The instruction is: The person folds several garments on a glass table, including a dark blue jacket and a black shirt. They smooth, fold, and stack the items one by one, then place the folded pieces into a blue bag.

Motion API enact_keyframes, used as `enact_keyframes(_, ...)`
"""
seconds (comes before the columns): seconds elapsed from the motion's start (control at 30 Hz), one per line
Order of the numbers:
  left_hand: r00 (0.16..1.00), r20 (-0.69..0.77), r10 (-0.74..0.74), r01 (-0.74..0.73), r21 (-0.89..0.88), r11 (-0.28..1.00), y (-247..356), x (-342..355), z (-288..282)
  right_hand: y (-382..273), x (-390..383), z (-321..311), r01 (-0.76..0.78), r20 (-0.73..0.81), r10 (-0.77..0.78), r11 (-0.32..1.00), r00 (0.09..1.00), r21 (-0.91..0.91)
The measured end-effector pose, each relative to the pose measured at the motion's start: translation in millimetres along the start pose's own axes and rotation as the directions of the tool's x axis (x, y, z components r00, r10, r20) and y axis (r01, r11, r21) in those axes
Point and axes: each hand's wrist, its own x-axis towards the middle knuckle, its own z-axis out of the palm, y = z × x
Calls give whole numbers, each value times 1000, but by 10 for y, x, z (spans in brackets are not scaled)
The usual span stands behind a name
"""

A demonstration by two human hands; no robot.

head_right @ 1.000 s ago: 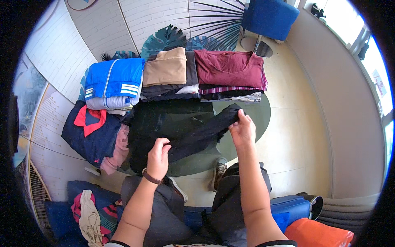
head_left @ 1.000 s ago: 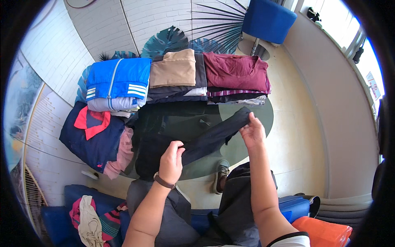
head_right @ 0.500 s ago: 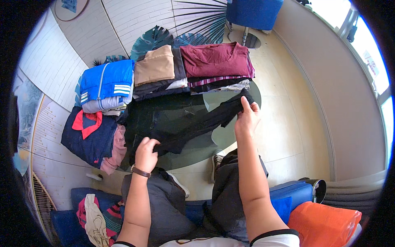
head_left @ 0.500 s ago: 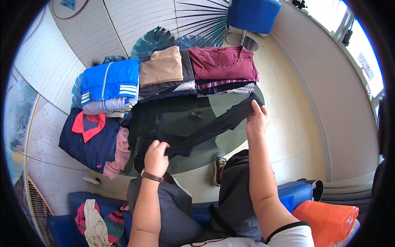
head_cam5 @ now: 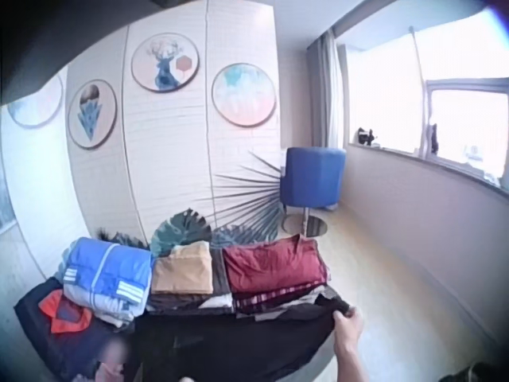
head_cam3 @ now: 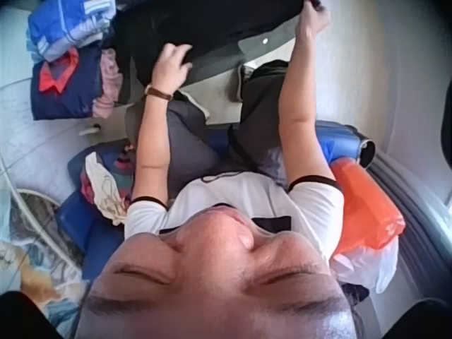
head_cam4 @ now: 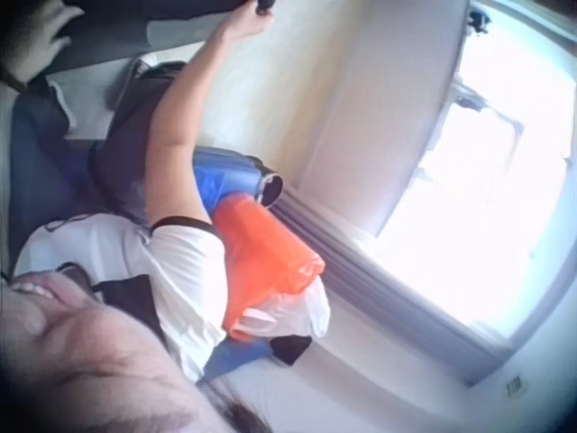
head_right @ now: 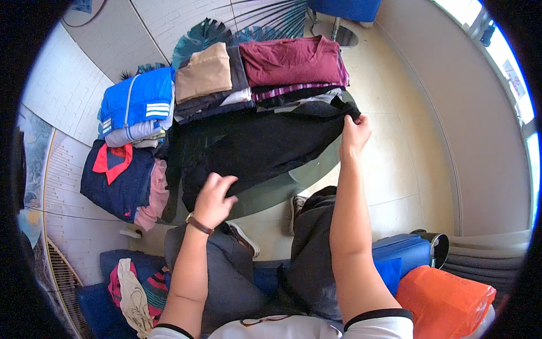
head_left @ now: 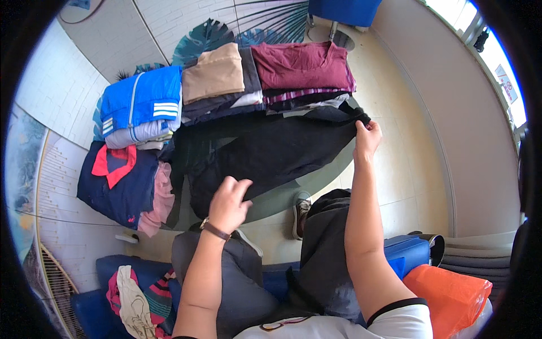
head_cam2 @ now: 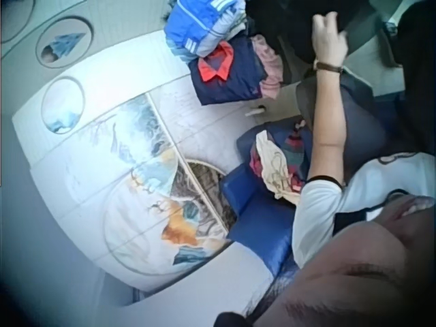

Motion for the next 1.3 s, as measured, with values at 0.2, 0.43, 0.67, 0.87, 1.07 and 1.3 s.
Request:
enact_keyframes(0.2,972,-148,-185,218,250,944,-432,-67,153,60,-232,123,442,364,-345,867,865,-228)
enact_keyframes(0.43,685,-358,-634,710,525,469,-924,-79,104,-96,-1443,382,738,899,-260,668,351,-96)
enact_keyframes(0.67,663,101,-742,624,-622,473,-1469,-225,71,-8,-2034,582,901,909,-348,429,230,-64)
enact_keyframes(0.87,650,120,-751,115,-992,-60,-909,-144,-554,-261,-2108,508,793,936,-352,576,22,198)
enact_keyframes(1.07,744,209,-635,-35,-936,-350,-1118,-251,-846,-263,-2026,292,797,937,-346,553,-44,241)
enact_keyframes(1.3,821,86,-565,-183,-897,-402,-1375,-472,-1075,-402,-1059,68,768,634,-558,634,536,-92)
